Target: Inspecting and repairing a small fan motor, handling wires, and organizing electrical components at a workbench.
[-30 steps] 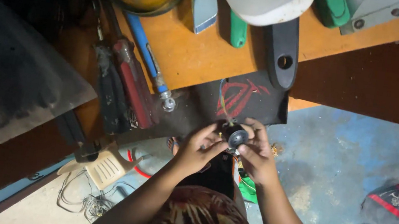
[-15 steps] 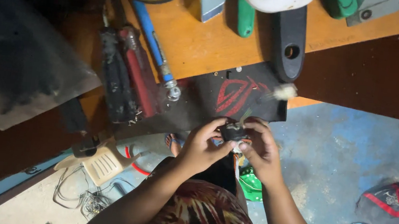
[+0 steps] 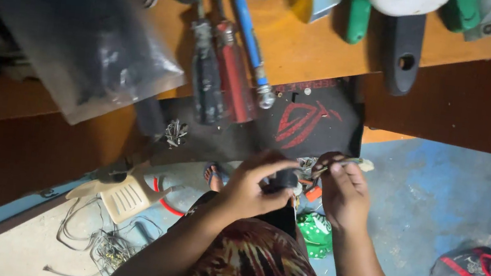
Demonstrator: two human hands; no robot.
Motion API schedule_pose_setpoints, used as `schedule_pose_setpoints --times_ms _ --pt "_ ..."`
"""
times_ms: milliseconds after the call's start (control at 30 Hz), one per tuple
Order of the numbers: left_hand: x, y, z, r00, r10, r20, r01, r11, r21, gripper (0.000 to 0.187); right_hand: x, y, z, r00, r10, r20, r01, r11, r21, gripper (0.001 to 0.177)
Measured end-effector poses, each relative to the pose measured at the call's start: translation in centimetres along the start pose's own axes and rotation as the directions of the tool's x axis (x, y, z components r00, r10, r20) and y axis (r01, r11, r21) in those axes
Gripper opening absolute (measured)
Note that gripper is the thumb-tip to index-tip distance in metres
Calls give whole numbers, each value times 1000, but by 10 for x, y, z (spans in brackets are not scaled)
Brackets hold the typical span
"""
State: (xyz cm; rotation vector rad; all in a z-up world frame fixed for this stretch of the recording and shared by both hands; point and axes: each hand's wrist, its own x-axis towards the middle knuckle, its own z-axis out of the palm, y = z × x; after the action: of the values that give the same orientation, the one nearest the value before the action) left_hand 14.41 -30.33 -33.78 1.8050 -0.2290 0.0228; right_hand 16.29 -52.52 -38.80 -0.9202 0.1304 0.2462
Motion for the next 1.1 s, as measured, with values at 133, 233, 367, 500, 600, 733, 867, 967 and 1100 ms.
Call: schedule_pose_setpoints --times_ms 133,233,367,500,600,733,867,967,1100 --pt "-31 -19 -8 943 -185 276 255 936 -242 46 -12 33 -21 984 173 -29 -174 984 -48 15" --pt "-52 -15 -15 916 -256 310 384 785 -486 48 -28 39 -10 945 326 -14 -322 927 -190 18" --pt "-81 -5 -30 950 -164 267 282 817 -502 51 -45 18 66 998 -46 52 68 816 -573 10" --pt "-107 27 -51 952 -86 294 280 635 -720 57 -65 0 130 929 -298 219 370 759 -535 43" --pt "-127 50 -71 963 -2 270 237 484 -843 54 -88 -25 201 843 -301 445 534 370 -760 35" --pt "-151 79 -106 989 146 14 -67 533 -843 50 -111 -12 227 712 -298 636 700 232 -676 16" --pt "-175 107 -145 987 57 -149 -134 801 -584 50 -140 20 210 858 -58 510 462 517 -720 24" --pt "-186 127 -170 934 136 -330 -246 915 -321 49 -164 33 225 934 107 341 219 583 -782 30" --pt "-207 118 -178 830 305 -467 -327 944 36 47 -184 29 263 905 189 381 160 679 -717 36"
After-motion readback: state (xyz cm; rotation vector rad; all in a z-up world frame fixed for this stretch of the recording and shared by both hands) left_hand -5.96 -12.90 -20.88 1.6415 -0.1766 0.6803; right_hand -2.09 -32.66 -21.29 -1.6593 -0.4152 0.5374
